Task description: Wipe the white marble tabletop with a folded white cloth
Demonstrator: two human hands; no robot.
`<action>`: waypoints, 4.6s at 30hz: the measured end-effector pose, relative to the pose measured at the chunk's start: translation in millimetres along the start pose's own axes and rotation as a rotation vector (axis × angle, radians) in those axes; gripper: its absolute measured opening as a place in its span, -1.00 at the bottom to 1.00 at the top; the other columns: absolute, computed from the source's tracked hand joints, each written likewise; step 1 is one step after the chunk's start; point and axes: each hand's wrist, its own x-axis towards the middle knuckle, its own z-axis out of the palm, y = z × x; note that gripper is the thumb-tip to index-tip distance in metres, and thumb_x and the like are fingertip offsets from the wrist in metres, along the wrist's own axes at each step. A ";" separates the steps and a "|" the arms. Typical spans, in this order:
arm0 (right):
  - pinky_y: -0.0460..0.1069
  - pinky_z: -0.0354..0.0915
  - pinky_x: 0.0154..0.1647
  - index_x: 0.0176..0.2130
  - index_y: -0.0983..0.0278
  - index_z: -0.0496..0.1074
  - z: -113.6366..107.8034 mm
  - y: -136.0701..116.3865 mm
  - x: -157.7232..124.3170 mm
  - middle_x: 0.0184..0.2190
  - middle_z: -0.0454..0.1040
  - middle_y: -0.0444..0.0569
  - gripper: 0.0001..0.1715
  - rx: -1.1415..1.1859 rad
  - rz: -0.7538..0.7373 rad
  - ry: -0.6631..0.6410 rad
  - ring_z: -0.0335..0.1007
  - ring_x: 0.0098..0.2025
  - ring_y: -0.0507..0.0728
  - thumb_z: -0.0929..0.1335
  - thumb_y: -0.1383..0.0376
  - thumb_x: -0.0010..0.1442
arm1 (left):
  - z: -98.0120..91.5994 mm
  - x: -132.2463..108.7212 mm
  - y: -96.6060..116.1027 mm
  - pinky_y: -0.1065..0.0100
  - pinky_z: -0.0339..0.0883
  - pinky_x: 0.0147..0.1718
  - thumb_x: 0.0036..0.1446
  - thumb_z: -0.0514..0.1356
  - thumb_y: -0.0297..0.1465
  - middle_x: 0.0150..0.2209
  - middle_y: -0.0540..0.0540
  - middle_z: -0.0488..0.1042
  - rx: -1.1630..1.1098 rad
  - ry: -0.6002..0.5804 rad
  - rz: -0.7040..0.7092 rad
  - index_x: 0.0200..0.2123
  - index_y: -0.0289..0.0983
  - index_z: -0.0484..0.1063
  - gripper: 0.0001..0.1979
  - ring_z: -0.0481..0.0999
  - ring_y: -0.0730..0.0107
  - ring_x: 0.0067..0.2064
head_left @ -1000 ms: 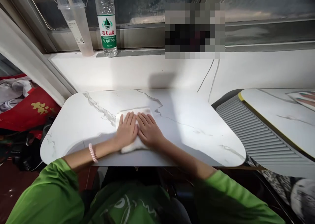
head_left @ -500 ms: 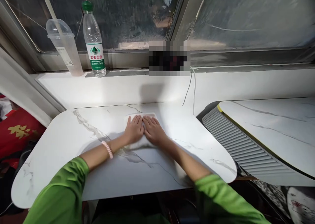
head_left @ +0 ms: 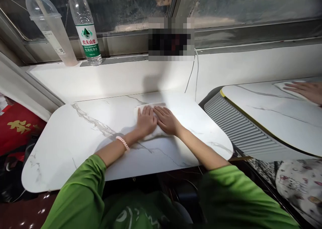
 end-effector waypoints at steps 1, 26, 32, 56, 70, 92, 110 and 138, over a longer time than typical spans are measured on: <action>0.22 0.01 0.34 0.27 0.52 0.19 -6.5 4.2 -20.6 0.29 0.21 0.25 -0.34 -0.004 -0.010 0.002 0.08 0.33 0.29 0.06 0.23 0.32 | 3.1 -8.6 17.4 -0.03 -0.23 0.35 0.36 -0.16 -0.34 0.37 -0.24 0.07 -0.006 -0.014 0.017 0.32 -0.44 0.11 -0.47 -0.01 0.15 0.40; 0.24 0.09 0.30 0.19 0.36 0.29 -11.5 138.9 -17.0 0.23 0.33 0.15 -0.39 0.004 0.267 0.041 0.20 0.28 0.26 0.11 0.22 0.24 | 41.6 118.5 81.5 0.01 -0.22 0.36 0.35 -0.12 -0.36 0.34 -0.24 0.15 -0.138 0.000 0.186 0.28 -0.48 0.14 -0.50 0.05 0.20 0.37; 0.26 0.07 0.30 0.21 0.37 0.29 -1.6 148.7 3.3 0.24 0.32 0.14 -0.38 0.026 0.260 0.059 0.18 0.28 0.28 0.13 0.24 0.22 | 41.8 136.4 74.7 0.03 -0.27 0.36 0.37 -0.21 -0.37 0.37 -0.23 0.07 -0.082 -0.062 0.120 0.33 -0.48 0.06 -0.46 -0.02 0.24 0.40; 0.31 0.00 0.31 0.40 0.41 -0.15 -29.8 -97.0 -100.0 0.28 0.22 0.27 -0.23 0.002 0.142 0.075 0.07 0.34 0.36 0.10 0.28 0.29 | -17.6 -106.8 24.1 -0.05 -0.27 0.35 0.33 -0.12 -0.33 0.38 -0.28 0.02 0.006 -0.150 0.251 0.33 -0.48 0.07 -0.43 -0.06 0.13 0.41; 0.20 0.01 0.29 0.22 0.43 0.24 12.7 34.9 54.6 0.25 0.29 0.18 -0.39 -0.033 0.277 0.002 0.14 0.28 0.29 0.08 0.31 0.26 | 1.4 80.4 -19.8 0.04 -0.20 0.34 0.33 -0.16 -0.41 0.36 -0.20 0.10 -0.035 -0.063 0.131 0.31 -0.42 0.10 -0.48 0.03 0.24 0.38; 0.25 -0.10 0.36 0.29 0.55 0.15 -16.8 -127.2 -57.6 0.30 0.18 0.28 -0.32 -0.051 0.165 0.003 0.01 0.36 0.34 0.06 0.24 0.31 | -27.5 -112.2 -22.5 -0.03 -0.24 0.35 0.34 -0.18 -0.37 0.38 -0.28 0.02 0.059 -0.081 0.219 0.33 -0.49 0.06 -0.45 -0.07 0.15 0.41; 0.21 -0.10 0.33 0.26 0.53 0.20 15.4 -90.3 60.7 0.30 0.21 0.24 -0.36 0.017 0.185 -0.043 0.06 0.32 0.30 0.09 0.32 0.27 | -25.9 -20.9 -89.3 -0.01 -0.22 0.35 0.30 -0.14 -0.42 0.36 -0.25 0.09 -0.018 -0.062 0.061 0.31 -0.41 0.11 -0.46 0.02 0.19 0.39; 0.25 -0.13 0.35 0.26 0.59 0.19 -6.0 -204.5 -32.4 0.30 0.18 0.30 -0.35 0.047 0.064 0.016 0.00 0.35 0.36 0.08 0.27 0.32 | -44.1 -180.7 -81.4 -0.08 -0.18 0.33 0.36 -0.21 -0.36 0.35 -0.34 0.10 0.042 0.035 0.143 0.30 -0.51 0.10 -0.46 0.01 0.08 0.39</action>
